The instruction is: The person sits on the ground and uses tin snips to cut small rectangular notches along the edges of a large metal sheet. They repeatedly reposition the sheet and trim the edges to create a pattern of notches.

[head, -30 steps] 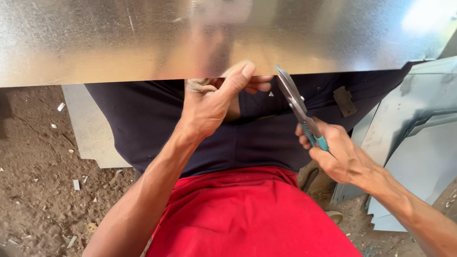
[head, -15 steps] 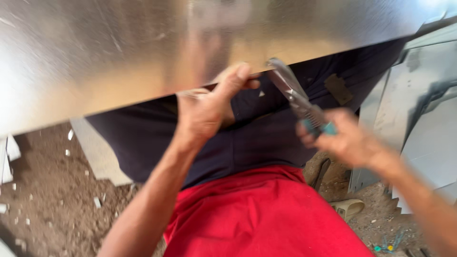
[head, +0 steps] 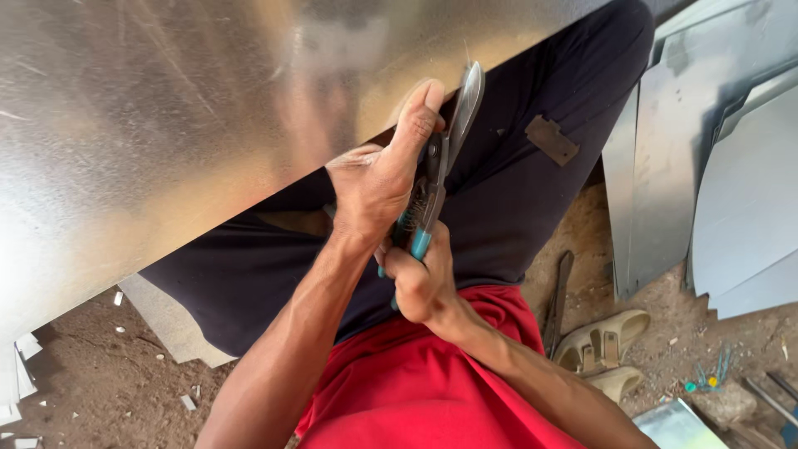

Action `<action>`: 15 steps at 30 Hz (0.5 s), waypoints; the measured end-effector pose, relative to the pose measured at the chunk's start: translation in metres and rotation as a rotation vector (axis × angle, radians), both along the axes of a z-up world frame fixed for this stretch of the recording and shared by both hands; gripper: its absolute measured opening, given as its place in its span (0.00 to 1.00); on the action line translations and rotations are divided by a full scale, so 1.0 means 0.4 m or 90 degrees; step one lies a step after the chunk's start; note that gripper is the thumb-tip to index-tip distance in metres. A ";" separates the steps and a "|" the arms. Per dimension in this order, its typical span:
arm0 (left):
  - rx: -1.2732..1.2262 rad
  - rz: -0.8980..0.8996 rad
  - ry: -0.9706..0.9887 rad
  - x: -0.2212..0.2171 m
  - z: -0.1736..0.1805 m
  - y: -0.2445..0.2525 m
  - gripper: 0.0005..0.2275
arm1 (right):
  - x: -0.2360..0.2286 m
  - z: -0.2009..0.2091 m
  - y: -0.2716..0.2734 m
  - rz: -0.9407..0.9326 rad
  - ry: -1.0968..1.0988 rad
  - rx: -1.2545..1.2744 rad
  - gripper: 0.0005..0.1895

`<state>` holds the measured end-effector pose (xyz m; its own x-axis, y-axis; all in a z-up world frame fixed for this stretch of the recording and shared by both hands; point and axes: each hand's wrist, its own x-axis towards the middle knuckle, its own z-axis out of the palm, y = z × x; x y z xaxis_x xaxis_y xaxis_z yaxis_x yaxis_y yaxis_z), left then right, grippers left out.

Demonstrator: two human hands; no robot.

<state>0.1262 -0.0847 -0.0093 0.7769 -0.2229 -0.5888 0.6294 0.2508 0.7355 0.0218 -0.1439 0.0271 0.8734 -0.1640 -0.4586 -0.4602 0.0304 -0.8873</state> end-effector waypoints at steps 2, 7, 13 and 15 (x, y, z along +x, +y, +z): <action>-0.010 0.011 -0.008 0.002 0.010 0.007 0.17 | 0.062 0.068 0.000 -0.035 0.018 -0.013 0.04; -0.170 0.273 -0.001 0.002 0.018 -0.042 0.19 | 0.096 0.186 -0.259 0.333 0.166 -0.781 0.09; -0.175 0.130 -0.031 -0.013 0.030 -0.114 0.22 | -0.076 0.106 -0.343 0.301 0.034 -0.464 0.07; -0.175 0.162 -0.156 0.003 0.042 -0.089 0.23 | -0.096 0.099 -0.314 0.177 0.047 -0.373 0.10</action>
